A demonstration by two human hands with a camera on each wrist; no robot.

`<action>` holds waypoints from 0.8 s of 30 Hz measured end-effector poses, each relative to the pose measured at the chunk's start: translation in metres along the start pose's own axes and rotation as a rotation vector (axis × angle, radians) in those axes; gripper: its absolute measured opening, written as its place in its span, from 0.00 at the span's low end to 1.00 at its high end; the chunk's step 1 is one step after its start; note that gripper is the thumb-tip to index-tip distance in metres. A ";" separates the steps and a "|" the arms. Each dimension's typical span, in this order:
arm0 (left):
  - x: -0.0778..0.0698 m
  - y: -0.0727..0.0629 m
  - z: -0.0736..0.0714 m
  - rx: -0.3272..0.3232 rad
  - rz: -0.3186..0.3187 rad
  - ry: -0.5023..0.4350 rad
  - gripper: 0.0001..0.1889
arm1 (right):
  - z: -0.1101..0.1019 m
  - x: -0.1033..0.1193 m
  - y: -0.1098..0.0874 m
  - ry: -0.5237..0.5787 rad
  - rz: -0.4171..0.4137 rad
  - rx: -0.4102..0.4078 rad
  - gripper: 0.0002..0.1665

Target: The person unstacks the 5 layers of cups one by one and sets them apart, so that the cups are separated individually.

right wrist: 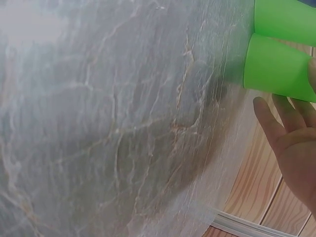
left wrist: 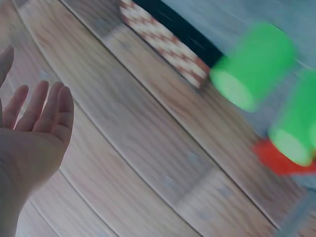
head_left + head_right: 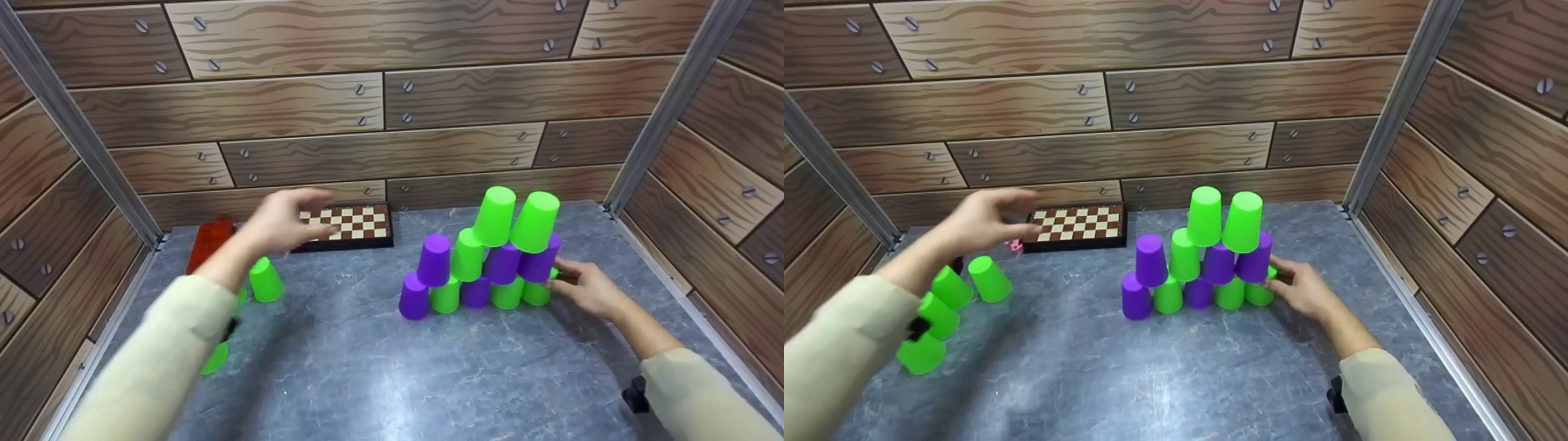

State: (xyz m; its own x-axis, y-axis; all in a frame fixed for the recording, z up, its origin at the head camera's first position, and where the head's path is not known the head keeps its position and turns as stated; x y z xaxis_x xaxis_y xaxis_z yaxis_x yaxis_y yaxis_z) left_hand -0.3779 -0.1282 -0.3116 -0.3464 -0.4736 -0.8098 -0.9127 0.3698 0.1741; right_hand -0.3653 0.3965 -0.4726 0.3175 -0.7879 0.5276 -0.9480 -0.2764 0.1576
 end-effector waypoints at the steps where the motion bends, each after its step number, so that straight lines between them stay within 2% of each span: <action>1: -0.009 0.007 0.011 0.008 0.026 -0.028 0.36 | 0.000 0.000 0.000 -0.004 0.002 -0.001 0.36; 4: -0.036 0.029 0.044 0.030 0.110 -0.098 0.36 | 0.000 0.000 0.000 -0.014 0.005 -0.002 0.36; 8: -0.066 0.055 0.089 0.036 0.164 -0.207 0.37 | 0.001 0.000 0.001 -0.022 0.008 0.001 0.36; 10: -0.076 0.066 0.110 0.021 0.168 -0.272 0.37 | 0.000 0.000 0.001 -0.025 0.008 -0.002 0.36; 14: -0.087 0.082 0.149 -0.024 0.130 -0.391 0.38 | -0.002 0.000 0.002 -0.032 0.003 -0.001 0.36; 16: -0.090 0.086 0.166 -0.038 0.118 -0.417 0.38 | -0.002 0.000 0.001 -0.030 0.003 0.006 0.36; 20: -0.097 0.092 0.189 -0.060 0.154 -0.395 0.38 | -0.001 0.000 0.000 -0.012 0.013 0.008 0.36; 24: -0.102 0.096 0.203 -0.056 0.184 -0.340 0.35 | 0.002 0.000 -0.002 0.014 0.025 -0.003 0.35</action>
State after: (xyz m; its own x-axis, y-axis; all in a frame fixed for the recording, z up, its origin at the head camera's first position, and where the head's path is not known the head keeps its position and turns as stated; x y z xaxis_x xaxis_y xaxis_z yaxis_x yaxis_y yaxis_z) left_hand -0.3857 0.1180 -0.3261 -0.4220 -0.1079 -0.9001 -0.8559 0.3748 0.3563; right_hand -0.3632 0.3959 -0.4747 0.2933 -0.7866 0.5433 -0.9557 -0.2552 0.1465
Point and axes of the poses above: each hand's wrist, its own y-axis towards the middle knuckle, its own z-axis out of the palm, x = y × z, the point moved 6 cm from there along y, towards the middle knuckle, and after that the axes turned 14 degrees about -y, right-handed, at the moved point
